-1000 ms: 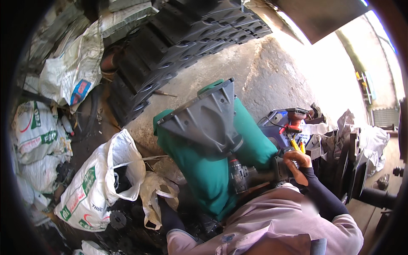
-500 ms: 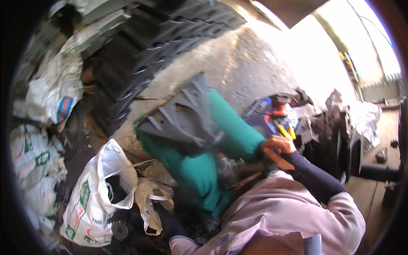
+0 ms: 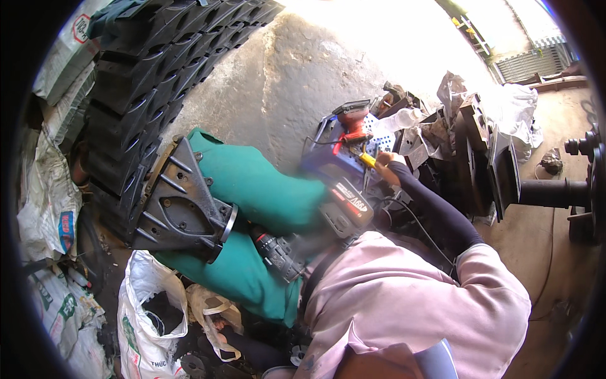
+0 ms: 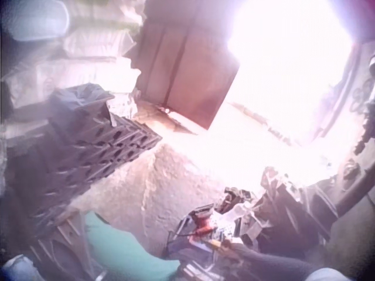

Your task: The person uses a power drill to deburr a black plastic part, then switches to a sanding block and a scraper to smooth and clean the surface. The person handles the part repeatedly, flipping it to work on different areas.

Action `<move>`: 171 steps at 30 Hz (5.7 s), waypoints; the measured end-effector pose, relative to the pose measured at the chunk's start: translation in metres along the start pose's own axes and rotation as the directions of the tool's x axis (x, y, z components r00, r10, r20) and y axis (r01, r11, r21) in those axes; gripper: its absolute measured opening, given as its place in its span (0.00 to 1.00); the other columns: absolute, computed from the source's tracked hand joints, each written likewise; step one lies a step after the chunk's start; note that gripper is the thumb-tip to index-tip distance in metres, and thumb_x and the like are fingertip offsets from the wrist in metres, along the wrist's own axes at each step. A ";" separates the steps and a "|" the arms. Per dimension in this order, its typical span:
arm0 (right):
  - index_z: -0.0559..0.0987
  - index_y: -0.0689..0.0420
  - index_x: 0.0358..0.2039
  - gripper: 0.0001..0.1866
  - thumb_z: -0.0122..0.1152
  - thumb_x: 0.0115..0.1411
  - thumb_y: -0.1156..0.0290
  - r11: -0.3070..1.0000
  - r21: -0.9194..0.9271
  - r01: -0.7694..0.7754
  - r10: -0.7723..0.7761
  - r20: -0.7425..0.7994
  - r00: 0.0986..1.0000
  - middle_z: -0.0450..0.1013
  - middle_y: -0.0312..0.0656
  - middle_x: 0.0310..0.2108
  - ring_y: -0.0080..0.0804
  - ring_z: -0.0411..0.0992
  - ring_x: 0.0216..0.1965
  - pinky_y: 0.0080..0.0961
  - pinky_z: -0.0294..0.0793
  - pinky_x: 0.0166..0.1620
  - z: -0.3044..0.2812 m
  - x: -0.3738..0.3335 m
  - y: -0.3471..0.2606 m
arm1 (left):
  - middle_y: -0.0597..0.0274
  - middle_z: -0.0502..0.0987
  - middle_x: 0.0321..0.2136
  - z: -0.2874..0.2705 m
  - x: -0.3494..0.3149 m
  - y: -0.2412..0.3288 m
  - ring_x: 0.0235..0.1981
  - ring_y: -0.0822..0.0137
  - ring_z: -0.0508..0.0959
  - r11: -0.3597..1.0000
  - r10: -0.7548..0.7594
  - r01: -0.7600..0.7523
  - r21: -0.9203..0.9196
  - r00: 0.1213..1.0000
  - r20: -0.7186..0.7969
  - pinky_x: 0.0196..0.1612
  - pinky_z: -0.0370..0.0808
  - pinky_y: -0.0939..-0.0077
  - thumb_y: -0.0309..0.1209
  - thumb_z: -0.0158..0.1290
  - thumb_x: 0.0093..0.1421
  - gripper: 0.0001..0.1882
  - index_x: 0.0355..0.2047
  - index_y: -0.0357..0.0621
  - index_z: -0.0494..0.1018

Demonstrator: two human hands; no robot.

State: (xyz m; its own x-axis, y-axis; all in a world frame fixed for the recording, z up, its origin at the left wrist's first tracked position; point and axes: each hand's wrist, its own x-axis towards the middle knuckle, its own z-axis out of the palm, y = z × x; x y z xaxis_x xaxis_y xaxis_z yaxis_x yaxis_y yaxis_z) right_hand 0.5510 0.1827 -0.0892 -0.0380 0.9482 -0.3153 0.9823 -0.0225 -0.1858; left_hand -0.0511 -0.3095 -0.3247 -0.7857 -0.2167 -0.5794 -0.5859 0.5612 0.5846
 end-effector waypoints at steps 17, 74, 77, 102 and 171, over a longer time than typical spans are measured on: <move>0.75 0.59 0.32 0.14 0.61 0.60 0.60 0.413 0.784 -0.464 0.415 0.292 0.862 0.67 0.36 0.16 0.29 0.68 0.13 0.26 0.68 0.16 0.096 -0.037 0.079 | 0.69 0.68 0.22 -0.025 -0.041 0.022 0.19 0.73 0.65 0.811 -0.062 0.192 -0.553 0.968 0.244 0.19 0.61 0.80 0.32 0.48 0.60 0.11 0.41 0.42 0.72; 0.77 0.63 0.34 0.07 0.58 0.61 0.72 0.550 0.795 0.258 -0.600 0.161 0.783 0.72 0.35 0.22 0.18 0.69 0.22 0.19 0.69 0.27 -0.069 0.078 -0.383 | 0.54 0.75 0.34 0.143 -0.362 0.392 0.28 0.68 0.75 0.813 0.384 0.172 -0.556 0.559 0.735 0.24 0.67 0.81 0.29 0.42 0.61 0.18 0.48 0.31 0.69; 0.77 0.63 0.34 0.08 0.57 0.61 0.71 0.582 0.725 0.367 -0.669 0.171 0.723 0.72 0.36 0.22 0.18 0.68 0.22 0.19 0.69 0.27 -0.060 0.089 -0.384 | 0.52 0.76 0.36 0.146 -0.353 0.383 0.31 0.67 0.76 0.763 0.454 0.224 -0.606 0.482 0.749 0.26 0.71 0.78 0.27 0.40 0.60 0.19 0.49 0.32 0.68; 0.75 0.62 0.31 0.04 0.57 0.59 0.75 0.533 0.669 0.518 -0.669 -0.041 0.742 0.74 0.36 0.25 0.20 0.72 0.27 0.20 0.72 0.33 -0.024 0.079 -0.377 | 0.56 0.75 0.33 0.158 -0.361 0.359 0.25 0.72 0.71 0.697 0.567 0.098 -0.711 0.530 0.630 0.25 0.66 0.81 0.28 0.43 0.64 0.14 0.47 0.35 0.70; 0.80 0.60 0.34 0.07 0.63 0.53 0.75 0.398 0.722 0.566 -0.786 -0.049 0.616 0.75 0.41 0.29 0.30 0.73 0.29 0.27 0.72 0.33 -0.070 0.010 -0.371 | 0.54 0.79 0.28 0.141 -0.385 0.370 0.16 0.74 0.73 0.913 0.403 -0.127 -0.389 0.438 0.803 0.14 0.61 0.86 0.31 0.46 0.64 0.13 0.43 0.33 0.73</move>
State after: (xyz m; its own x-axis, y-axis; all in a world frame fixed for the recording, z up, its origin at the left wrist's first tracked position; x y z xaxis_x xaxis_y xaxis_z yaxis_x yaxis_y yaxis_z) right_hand 0.1992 0.2226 0.0415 -0.7869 0.6171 -0.0026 0.2374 0.2988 -0.9243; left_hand 0.0630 0.0946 0.0344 -0.4213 0.7729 -0.4745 -0.5117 0.2294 0.8280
